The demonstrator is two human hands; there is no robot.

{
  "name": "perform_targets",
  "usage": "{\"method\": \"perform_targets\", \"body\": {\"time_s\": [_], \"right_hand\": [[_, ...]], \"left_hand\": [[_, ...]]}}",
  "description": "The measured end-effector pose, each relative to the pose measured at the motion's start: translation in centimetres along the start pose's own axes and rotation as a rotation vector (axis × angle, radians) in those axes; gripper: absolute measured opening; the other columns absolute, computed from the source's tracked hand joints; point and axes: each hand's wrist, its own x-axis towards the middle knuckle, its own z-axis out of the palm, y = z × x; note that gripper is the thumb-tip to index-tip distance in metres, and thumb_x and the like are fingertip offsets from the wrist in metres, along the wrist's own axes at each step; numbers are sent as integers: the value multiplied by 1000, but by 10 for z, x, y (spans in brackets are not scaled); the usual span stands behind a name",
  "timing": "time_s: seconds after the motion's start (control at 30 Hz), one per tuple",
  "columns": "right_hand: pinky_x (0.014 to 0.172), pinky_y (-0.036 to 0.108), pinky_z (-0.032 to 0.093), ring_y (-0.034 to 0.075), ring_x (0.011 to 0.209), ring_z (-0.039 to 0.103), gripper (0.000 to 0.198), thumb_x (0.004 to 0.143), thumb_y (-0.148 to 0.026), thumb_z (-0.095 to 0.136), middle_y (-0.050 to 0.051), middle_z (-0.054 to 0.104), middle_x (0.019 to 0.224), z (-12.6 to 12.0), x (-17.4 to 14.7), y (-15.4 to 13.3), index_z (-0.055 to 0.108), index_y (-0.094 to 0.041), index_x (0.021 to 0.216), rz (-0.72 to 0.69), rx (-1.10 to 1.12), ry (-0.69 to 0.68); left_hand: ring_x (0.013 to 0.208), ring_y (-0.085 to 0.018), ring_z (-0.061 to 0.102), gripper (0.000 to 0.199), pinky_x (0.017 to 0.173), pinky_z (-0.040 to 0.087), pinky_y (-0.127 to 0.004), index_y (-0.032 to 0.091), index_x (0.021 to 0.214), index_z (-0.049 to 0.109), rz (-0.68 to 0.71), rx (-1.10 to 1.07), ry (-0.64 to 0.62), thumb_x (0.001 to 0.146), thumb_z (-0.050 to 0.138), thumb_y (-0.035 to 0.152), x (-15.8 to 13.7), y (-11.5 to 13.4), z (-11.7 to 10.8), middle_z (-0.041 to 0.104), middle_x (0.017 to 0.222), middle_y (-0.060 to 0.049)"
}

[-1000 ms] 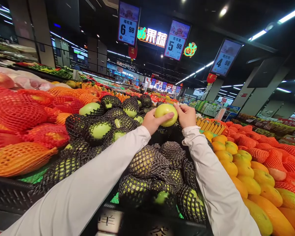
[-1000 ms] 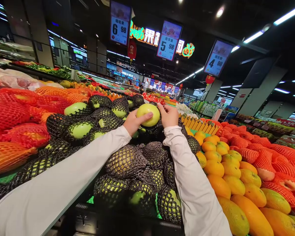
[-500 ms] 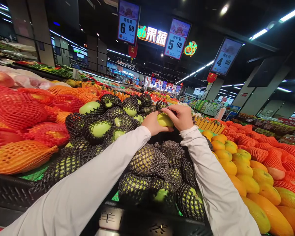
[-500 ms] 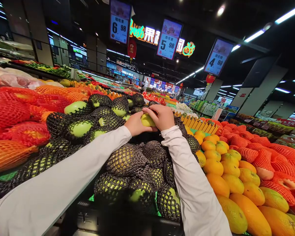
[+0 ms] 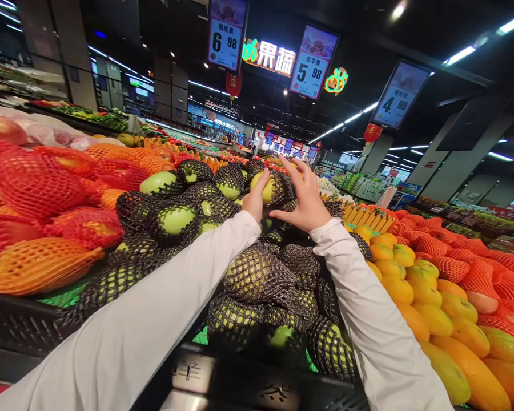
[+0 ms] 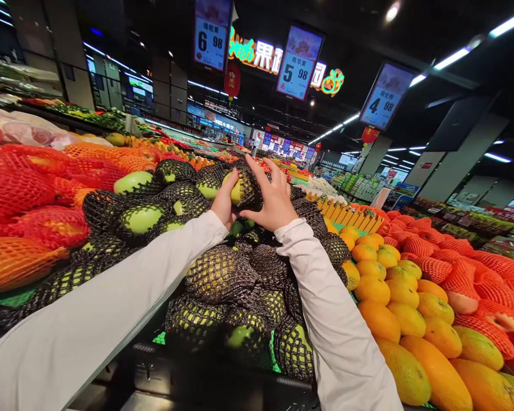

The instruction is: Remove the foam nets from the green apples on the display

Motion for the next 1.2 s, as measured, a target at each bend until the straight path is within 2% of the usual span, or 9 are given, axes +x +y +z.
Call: {"method": "perform_targets", "body": {"time_s": [0.17,0.3,0.43,0.53,0.63,0.73,0.9,1.03,1.2], "right_hand": [[113,48,37,30,133,43,105,61,-27,85,13,44,144,-3,-1,11,28,-21,149,-76,98,-128],[101,48,47,31,115,58,83,57,-33,85,11,59,127,-6,-3,18,48,-18,130,76,53,-137],[87,50,52,32,94,64,84,53,-43,83,11,65,107,-6,-3,19,48,-15,124,333,-23,-27],[87,51,52,33,97,62,88,54,-42,81,12,63,110,-6,-2,17,46,-14,130,380,-48,18],[94,53,50,33,107,59,87,58,-38,79,12,59,119,-7,-3,15,45,-19,136,367,-48,5],[97,54,49,33,113,56,85,62,-32,78,12,53,125,-7,-4,17,44,-24,139,384,-71,6],[102,54,48,34,124,49,85,66,-18,74,12,39,140,-5,-8,33,39,-27,144,405,-76,70],[107,53,44,32,126,48,83,68,-20,75,12,36,142,-3,-10,45,41,-26,143,432,-33,189],[107,52,44,31,124,49,82,66,-27,78,13,46,132,-2,-10,47,45,-22,141,446,30,242]], "left_hand": [[94,-25,69,56,83,58,-38,17,109,68,-96,-59,-224,75,68,62,-9,-2,8,73,103,-11],[76,-23,68,58,72,58,-37,15,89,72,-107,214,-117,75,62,70,-3,-8,-1,72,81,-10],[66,-19,64,42,73,55,-35,14,77,74,314,526,151,80,64,55,1,-4,-10,71,72,-7],[72,-16,63,17,69,53,-28,16,83,74,642,597,83,79,68,32,-7,5,-7,73,86,-5],[76,-14,64,19,63,51,-23,18,96,69,762,501,-62,85,59,30,-15,11,-2,72,95,-6],[72,-13,64,23,64,53,-25,19,110,59,789,451,-15,93,47,29,-12,12,-5,70,95,-6],[94,-22,66,22,88,54,-37,19,100,62,466,1058,115,84,47,14,4,1,-20,69,103,-10],[113,-32,61,32,99,48,-45,20,111,66,-40,1649,-274,81,57,24,3,-11,-25,67,121,-14],[130,-34,49,39,116,21,-56,23,114,68,-41,1793,-607,75,60,20,-4,-24,-19,67,125,-10]]}}
